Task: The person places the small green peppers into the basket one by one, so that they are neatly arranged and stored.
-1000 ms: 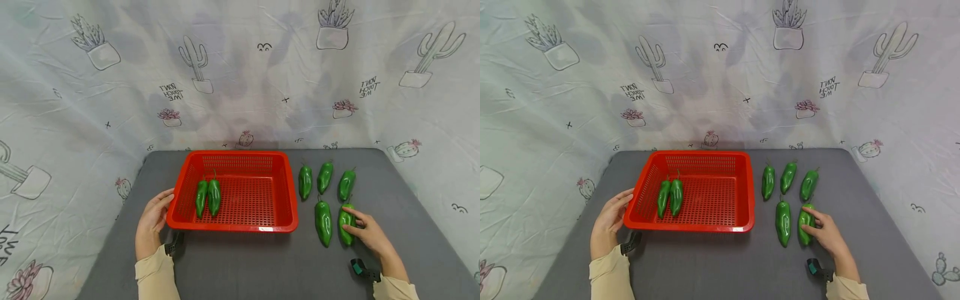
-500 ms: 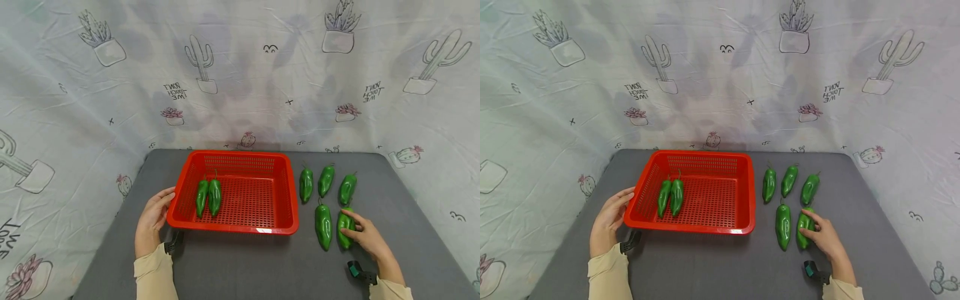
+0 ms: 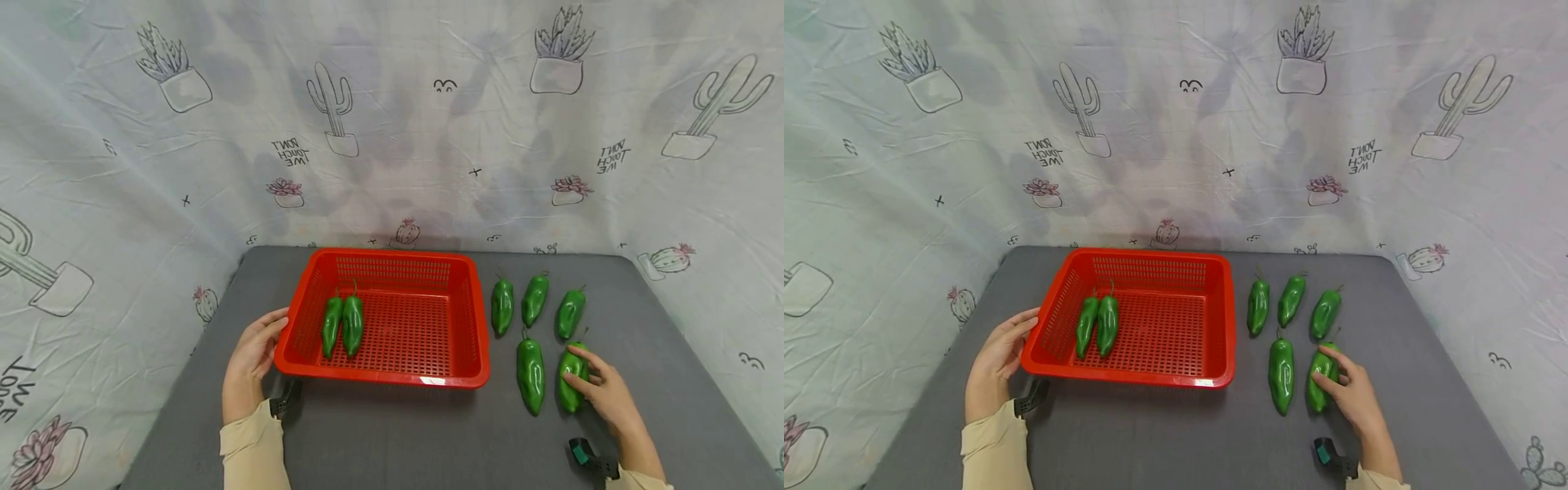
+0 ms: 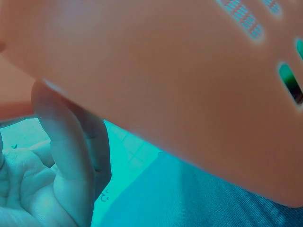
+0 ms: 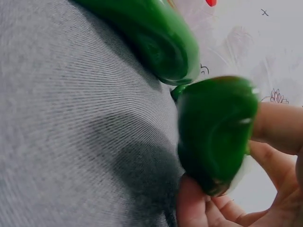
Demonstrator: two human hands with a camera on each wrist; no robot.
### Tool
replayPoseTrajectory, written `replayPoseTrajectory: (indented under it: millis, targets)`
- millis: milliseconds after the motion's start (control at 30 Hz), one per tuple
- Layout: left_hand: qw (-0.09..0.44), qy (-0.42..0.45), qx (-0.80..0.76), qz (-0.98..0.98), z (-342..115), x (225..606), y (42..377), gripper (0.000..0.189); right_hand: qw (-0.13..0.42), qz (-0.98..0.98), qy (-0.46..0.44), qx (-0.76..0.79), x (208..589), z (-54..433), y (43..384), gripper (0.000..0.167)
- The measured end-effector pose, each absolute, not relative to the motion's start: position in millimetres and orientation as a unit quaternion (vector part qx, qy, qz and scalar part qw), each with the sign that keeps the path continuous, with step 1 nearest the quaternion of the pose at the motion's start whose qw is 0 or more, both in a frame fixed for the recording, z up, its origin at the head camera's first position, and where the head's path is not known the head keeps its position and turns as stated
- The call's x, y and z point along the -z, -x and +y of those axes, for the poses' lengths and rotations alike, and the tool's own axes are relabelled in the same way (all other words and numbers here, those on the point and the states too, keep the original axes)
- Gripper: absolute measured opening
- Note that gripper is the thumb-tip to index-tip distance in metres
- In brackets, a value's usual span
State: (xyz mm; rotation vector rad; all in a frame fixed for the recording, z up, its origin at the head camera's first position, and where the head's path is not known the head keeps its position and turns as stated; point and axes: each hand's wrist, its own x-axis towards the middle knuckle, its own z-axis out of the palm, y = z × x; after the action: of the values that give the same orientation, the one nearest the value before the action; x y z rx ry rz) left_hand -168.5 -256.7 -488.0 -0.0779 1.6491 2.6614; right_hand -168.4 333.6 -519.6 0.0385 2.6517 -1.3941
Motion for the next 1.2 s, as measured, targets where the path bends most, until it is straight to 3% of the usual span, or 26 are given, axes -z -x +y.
replayPoseTrajectory:
  millis: [333, 600, 1200]
  targets:
    - [0.004, 0.022, -0.854, 0.52, -256.7, 489.4, 165.8, 0.027, -0.017, 0.867, -0.021, 0.498, 513.7, 327.1, 166.0, 0.058]
    - [0.002, 0.02, -0.852, 0.523, -257.0, 488.1, 165.4, 0.026, -0.053, 0.862, 0.01, 0.504, 497.2, 318.4, 172.4, 0.057]
    - [-0.006, -0.023, -0.846, 0.532, -257.8, 491.4, 168.3, 0.024, -0.053, 0.825, 0.102, 0.553, 460.4, 269.2, 198.1, 0.054]
